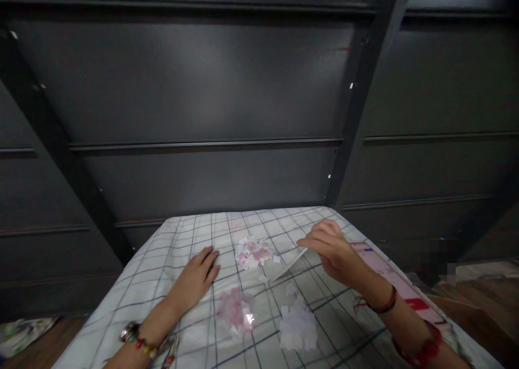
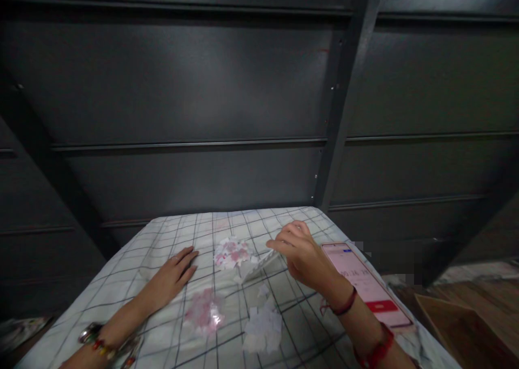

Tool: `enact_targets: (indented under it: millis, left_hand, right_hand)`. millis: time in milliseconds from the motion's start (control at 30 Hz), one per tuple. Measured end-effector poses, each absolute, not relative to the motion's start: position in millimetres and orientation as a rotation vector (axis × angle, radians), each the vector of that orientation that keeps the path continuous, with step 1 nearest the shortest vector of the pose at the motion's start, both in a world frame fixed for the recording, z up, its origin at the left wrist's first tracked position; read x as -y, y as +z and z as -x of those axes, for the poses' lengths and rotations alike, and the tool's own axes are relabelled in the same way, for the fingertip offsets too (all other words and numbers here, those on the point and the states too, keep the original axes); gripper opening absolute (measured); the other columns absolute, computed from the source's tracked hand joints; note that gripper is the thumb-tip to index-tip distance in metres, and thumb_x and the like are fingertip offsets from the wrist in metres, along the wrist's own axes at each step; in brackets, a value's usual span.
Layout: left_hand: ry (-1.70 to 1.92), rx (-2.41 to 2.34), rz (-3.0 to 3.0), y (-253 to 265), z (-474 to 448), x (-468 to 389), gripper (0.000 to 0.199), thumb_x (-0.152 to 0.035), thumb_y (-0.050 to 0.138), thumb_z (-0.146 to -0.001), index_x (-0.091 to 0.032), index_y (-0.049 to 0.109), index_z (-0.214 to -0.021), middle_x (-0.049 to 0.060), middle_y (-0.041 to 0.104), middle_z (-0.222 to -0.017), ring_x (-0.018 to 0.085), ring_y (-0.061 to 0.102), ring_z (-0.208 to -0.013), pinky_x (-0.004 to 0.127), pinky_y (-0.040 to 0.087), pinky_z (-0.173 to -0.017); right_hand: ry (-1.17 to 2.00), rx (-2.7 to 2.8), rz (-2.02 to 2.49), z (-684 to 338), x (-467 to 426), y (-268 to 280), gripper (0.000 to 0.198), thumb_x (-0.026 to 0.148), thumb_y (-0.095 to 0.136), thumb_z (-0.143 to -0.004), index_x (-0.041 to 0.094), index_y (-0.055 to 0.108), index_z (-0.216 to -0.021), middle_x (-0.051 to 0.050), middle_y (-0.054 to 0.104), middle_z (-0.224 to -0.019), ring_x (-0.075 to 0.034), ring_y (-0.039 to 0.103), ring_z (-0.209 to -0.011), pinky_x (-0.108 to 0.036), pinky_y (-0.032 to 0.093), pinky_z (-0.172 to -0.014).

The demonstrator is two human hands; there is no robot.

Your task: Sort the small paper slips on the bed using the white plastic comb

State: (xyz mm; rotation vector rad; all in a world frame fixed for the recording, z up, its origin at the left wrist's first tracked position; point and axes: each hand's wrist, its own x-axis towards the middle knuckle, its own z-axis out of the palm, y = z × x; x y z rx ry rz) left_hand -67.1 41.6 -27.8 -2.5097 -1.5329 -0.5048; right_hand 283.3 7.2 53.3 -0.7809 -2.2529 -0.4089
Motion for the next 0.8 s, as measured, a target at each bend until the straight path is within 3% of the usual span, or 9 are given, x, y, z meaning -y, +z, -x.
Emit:
enact_targets:
  millis: [800]
  left_hand:
    - [-0.397, 1.492, 2.514, -22, 59, -42, 0.043, -0.037, 0.03, -0.093, -0.012, 0.053, -0.119, 0.015, 0.054, -0.126, 0.025, 0.052, -0.114, 0.039, 0.042, -0.096]
  right_hand:
    - [-0.383, 2.196, 0.838, -297, -4, 52, 0.04, -0.005, 0.034, -0.07, 0.019, 0.059, -0.089, -0.002, 0.058, -0.074, -0.018, 0.045, -0.076, -0.036, 0.034, -0.075]
